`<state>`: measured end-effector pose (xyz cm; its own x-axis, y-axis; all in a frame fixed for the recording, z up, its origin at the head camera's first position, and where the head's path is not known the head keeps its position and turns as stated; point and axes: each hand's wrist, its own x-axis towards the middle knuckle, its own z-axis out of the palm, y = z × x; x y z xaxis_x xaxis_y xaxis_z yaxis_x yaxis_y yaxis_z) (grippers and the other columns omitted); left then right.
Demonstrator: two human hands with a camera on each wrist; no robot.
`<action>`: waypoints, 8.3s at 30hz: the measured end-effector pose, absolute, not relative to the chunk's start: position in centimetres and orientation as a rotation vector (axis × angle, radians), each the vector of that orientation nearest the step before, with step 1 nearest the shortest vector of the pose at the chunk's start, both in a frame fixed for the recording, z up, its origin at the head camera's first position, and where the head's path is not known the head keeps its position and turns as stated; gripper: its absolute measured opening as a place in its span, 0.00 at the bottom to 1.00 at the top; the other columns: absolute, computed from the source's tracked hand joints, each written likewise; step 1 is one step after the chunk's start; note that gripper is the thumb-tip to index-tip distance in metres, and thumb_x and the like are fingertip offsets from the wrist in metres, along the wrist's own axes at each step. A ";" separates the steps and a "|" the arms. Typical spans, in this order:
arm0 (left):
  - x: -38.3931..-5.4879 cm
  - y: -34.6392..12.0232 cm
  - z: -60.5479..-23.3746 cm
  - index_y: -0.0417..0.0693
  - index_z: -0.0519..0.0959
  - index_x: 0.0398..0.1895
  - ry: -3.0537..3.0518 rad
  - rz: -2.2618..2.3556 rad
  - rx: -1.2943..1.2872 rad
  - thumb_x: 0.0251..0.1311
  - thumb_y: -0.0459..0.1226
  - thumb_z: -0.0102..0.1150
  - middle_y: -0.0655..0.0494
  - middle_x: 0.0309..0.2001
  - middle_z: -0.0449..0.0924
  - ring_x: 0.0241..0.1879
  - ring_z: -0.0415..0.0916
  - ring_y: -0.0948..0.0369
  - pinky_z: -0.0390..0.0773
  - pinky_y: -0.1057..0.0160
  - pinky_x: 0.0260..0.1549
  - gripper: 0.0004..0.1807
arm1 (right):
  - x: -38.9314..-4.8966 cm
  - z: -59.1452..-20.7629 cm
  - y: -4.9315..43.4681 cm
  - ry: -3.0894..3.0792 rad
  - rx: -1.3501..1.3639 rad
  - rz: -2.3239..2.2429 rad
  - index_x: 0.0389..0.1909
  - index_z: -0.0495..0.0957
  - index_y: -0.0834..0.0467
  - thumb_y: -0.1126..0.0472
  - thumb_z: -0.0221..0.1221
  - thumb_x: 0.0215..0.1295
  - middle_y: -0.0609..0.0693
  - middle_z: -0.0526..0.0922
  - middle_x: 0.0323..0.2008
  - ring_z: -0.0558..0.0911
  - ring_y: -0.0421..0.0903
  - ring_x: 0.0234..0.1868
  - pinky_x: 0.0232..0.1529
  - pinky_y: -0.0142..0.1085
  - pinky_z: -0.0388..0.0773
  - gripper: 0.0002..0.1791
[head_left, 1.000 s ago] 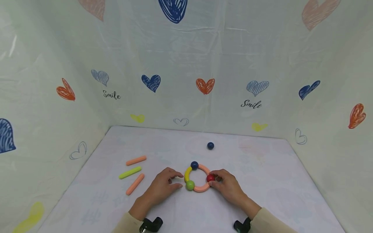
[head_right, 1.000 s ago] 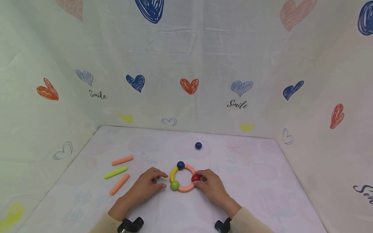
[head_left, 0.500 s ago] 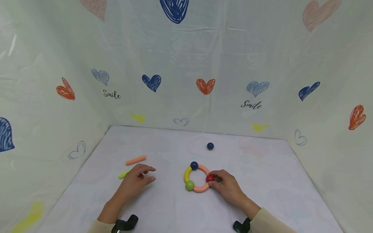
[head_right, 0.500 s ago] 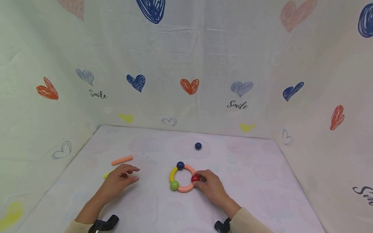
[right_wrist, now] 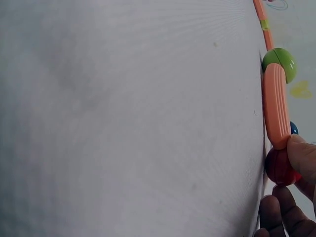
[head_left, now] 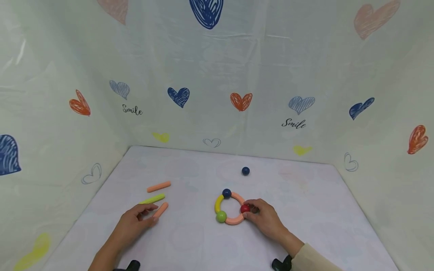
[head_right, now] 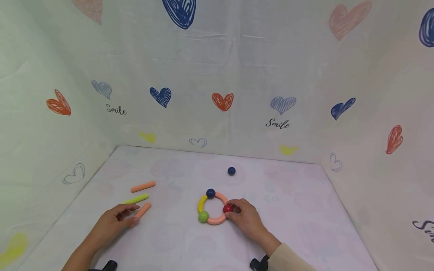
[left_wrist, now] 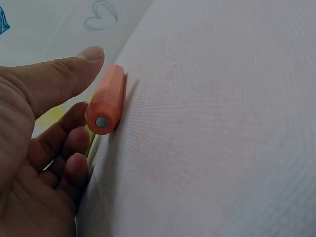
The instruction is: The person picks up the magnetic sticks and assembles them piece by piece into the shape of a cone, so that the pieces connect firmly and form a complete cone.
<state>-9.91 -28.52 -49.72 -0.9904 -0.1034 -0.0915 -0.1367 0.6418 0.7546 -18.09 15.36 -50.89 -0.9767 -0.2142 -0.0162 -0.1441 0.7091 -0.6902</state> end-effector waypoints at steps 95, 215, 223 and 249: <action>-20.4 -10.2 -48.8 0.46 0.82 0.61 2.843 1.501 0.169 0.70 0.36 0.68 0.52 0.53 0.87 0.54 0.85 0.55 0.84 0.54 0.57 0.18 | -20.2 -50.6 14.7 2.715 -0.477 -1.159 0.58 0.86 0.50 0.57 0.71 0.68 0.42 0.85 0.50 0.79 0.41 0.48 0.53 0.39 0.81 0.18; -17.0 -14.1 -50.9 0.59 0.85 0.50 2.714 1.355 0.365 0.63 0.44 0.75 0.63 0.50 0.78 0.53 0.75 0.62 0.78 0.56 0.56 0.14 | -19.2 -51.0 15.0 2.664 -0.585 -1.219 0.55 0.86 0.50 0.52 0.74 0.64 0.40 0.80 0.44 0.77 0.40 0.43 0.44 0.30 0.75 0.20; -17.1 -14.2 -50.9 0.59 0.85 0.53 2.706 1.345 0.360 0.66 0.44 0.73 0.63 0.50 0.78 0.54 0.76 0.62 0.78 0.54 0.57 0.14 | -19.0 -50.9 15.0 2.634 -0.604 -1.257 0.53 0.85 0.51 0.52 0.75 0.63 0.43 0.80 0.43 0.77 0.40 0.43 0.43 0.29 0.74 0.19; -15.5 -20.5 -49.2 0.57 0.88 0.53 2.869 1.369 0.035 0.65 0.40 0.72 0.60 0.53 0.83 0.54 0.78 0.56 0.78 0.52 0.55 0.14 | -18.8 -51.1 14.9 2.625 -0.592 -1.203 0.55 0.85 0.49 0.50 0.75 0.63 0.41 0.80 0.43 0.76 0.40 0.44 0.44 0.30 0.74 0.21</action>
<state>-15.55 -20.50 -49.18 -0.9991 0.0037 0.0428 0.0356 0.6291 0.7765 -18.84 14.90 -51.14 -0.9013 -0.4330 -0.0095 -0.2756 0.5902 -0.7588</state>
